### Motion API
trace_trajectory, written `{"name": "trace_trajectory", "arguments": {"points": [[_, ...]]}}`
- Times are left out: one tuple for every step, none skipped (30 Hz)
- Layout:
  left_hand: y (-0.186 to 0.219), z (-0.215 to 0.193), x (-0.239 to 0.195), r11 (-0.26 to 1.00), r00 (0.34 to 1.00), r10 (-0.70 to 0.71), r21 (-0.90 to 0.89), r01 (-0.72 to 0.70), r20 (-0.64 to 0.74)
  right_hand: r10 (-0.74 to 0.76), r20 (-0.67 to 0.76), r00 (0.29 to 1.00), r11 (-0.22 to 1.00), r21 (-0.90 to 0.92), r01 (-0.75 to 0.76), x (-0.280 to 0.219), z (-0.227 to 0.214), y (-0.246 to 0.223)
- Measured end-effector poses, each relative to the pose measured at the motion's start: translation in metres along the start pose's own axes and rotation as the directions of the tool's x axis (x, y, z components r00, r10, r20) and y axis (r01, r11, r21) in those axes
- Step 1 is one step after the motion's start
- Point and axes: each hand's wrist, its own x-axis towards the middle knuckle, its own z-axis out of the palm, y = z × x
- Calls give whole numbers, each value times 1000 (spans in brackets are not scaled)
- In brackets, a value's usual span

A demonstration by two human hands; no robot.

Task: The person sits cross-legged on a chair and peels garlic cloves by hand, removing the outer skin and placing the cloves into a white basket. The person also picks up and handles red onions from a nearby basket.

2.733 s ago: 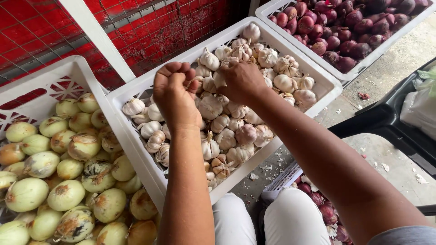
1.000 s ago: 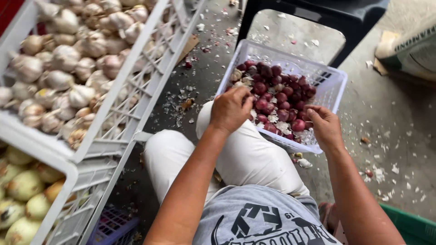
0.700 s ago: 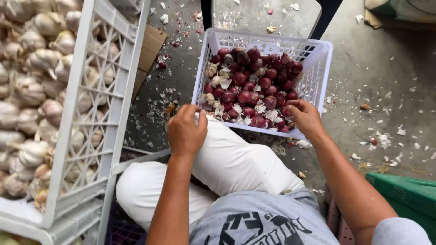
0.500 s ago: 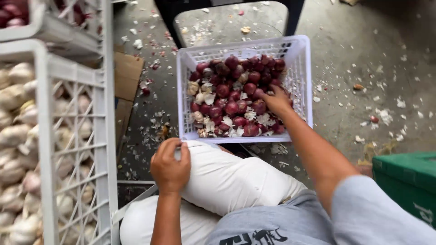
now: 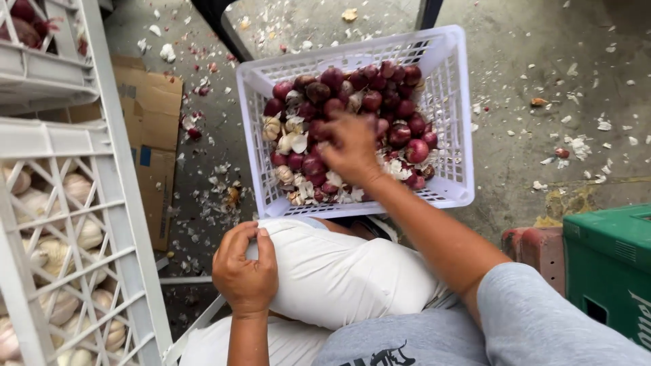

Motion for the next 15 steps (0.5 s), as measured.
{"name": "trace_trajectory", "arguments": {"points": [[-2, -2, -3, 1000, 1000, -17, 17, 17, -1, -1, 17, 1000, 1000, 17, 1, 2, -5, 34], [-4, -4, -6, 1000, 1000, -11, 6, 11, -7, 131, -75, 989, 986, -96, -138, 4, -9, 67], [-4, -4, -4, 1000, 1000, 10, -14, -10, -8, 248, -195, 949, 936, -202, -287, 9, -16, 104], [-6, -7, -6, 1000, 1000, 8, -6, -8, -6, 253, -191, 948, 937, -197, -290, -4, -14, 146], [-6, -5, -3, 1000, 1000, 2, -14, -2, -10, 477, -8, 879, 834, -312, -455, -8, -17, 193], [-4, -1, 0, 1000, 1000, -4, -21, 4, -14, 678, 143, 721, 693, -452, -562, -12, -21, 241], [-4, -1, 0, 1000, 1000, 6, -27, -6, -1, 688, 133, 713, 682, -453, -574, -5, -32, 206], [-3, -1, -1, 1000, 1000, 1, -13, -1, 7, 779, 173, 603, 615, -398, -680, 2, -44, 172], [-2, 0, -1, 1000, 1000, -7, 1, 7, 10, 844, 225, 486, 536, -345, -770, 13, -54, 138], [-1, -1, -2, 1000, 1000, -1, -3, 1, 17, 849, 218, 481, 528, -345, -776, -1, -42, 133], [-1, 1, 1, 1000, 1000, -13, 9, 12, 13, 814, 109, 570, 568, -358, -741, -7, -29, 130], [-1, 3, 3, 999, 1000, -24, 21, 24, 9, 760, 1, 650, 602, -378, -703, -14, -16, 128], [1, 4, 4, 999, 1000, -24, 22, 23, 15, 764, 1, 645, 598, -378, -707, -15, -11, 117], [4, 6, 5, 999, 999, -39, 26, 39, 14, 735, 3, 678, 636, -349, -688, -17, -6, 107], [5, 4, 3, 998, 998, -53, 34, 52, 25, 715, 5, 699, 664, -319, -676, -27, -1, 93]]}}
